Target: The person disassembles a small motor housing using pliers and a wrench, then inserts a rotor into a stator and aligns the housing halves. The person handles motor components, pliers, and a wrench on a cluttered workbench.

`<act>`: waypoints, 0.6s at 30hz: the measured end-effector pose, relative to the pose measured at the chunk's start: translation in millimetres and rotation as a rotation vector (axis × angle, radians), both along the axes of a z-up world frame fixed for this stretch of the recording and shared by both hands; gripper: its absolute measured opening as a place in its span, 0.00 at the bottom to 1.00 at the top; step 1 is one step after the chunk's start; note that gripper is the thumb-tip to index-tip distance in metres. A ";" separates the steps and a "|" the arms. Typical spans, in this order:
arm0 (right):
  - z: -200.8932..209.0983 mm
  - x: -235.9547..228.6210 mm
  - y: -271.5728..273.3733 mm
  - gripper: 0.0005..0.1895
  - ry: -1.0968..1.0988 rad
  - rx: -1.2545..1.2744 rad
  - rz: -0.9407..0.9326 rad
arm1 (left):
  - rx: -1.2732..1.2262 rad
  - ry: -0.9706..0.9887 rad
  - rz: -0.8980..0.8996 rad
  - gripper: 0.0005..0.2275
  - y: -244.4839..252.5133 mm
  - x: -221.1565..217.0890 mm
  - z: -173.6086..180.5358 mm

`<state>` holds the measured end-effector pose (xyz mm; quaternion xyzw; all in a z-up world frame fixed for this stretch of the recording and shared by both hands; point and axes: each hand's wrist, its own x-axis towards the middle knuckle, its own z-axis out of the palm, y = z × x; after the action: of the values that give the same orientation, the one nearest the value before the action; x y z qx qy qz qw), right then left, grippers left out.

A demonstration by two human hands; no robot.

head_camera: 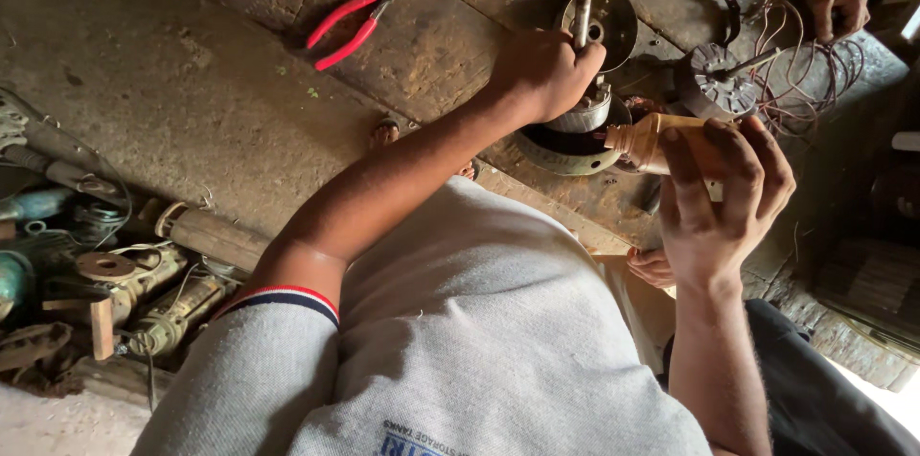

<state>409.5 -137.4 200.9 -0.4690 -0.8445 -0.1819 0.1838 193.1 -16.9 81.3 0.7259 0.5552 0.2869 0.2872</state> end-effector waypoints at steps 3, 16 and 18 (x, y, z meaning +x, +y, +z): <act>-2.7 1.3 0.7 0.28 -0.003 0.003 0.007 | -0.022 -0.024 0.002 0.18 0.4 -0.9 2.4; -8.7 3.7 5.6 0.28 -0.021 0.021 0.014 | -0.178 -0.083 -0.001 0.21 2.6 -2.8 6.4; -7.4 3.1 5.3 0.28 -0.014 0.015 0.013 | -0.255 -0.091 0.001 0.22 3.0 -1.8 6.3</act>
<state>412.6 -132.1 193.6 -0.4611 -0.8473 -0.1903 0.1825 191.3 -13.9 87.6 0.6693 0.5740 0.2468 0.4020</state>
